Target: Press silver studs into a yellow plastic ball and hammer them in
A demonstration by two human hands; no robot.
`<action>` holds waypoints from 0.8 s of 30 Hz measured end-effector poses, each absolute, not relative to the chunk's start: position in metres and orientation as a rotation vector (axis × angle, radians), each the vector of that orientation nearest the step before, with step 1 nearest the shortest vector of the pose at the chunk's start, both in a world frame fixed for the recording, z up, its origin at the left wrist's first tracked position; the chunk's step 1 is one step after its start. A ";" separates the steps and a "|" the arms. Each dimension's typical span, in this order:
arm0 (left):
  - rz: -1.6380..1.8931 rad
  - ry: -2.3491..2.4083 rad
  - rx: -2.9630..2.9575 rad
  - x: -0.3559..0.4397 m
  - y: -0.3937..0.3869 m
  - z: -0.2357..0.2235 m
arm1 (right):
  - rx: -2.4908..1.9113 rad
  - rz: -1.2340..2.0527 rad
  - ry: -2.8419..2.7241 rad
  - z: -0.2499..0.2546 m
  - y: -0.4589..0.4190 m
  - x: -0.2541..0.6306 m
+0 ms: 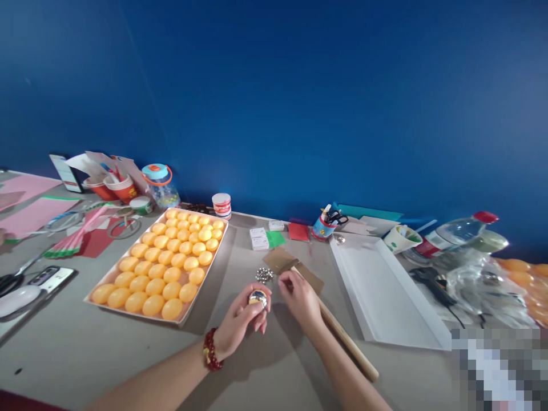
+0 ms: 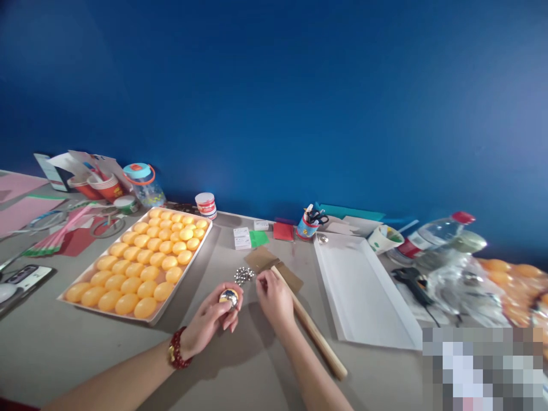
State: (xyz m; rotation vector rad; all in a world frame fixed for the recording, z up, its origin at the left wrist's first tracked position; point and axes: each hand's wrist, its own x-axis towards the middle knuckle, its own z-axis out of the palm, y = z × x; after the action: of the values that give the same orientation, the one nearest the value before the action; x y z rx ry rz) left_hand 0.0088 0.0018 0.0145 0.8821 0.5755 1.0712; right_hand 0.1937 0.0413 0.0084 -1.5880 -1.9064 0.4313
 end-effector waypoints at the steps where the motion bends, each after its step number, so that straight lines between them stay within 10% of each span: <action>1: 1.066 0.584 0.900 0.009 0.002 0.013 | -1.576 0.467 -1.880 0.009 0.038 0.197; 24: 0.972 0.518 0.907 0.007 -0.002 0.012 | -1.043 1.711 -0.817 0.025 -0.005 0.200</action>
State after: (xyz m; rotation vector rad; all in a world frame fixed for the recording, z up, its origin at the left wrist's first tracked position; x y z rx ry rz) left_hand 0.0072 -0.0016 0.0121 0.9067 0.5178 0.9723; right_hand 0.1999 -0.0050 0.0251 -1.0429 -0.8169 1.7106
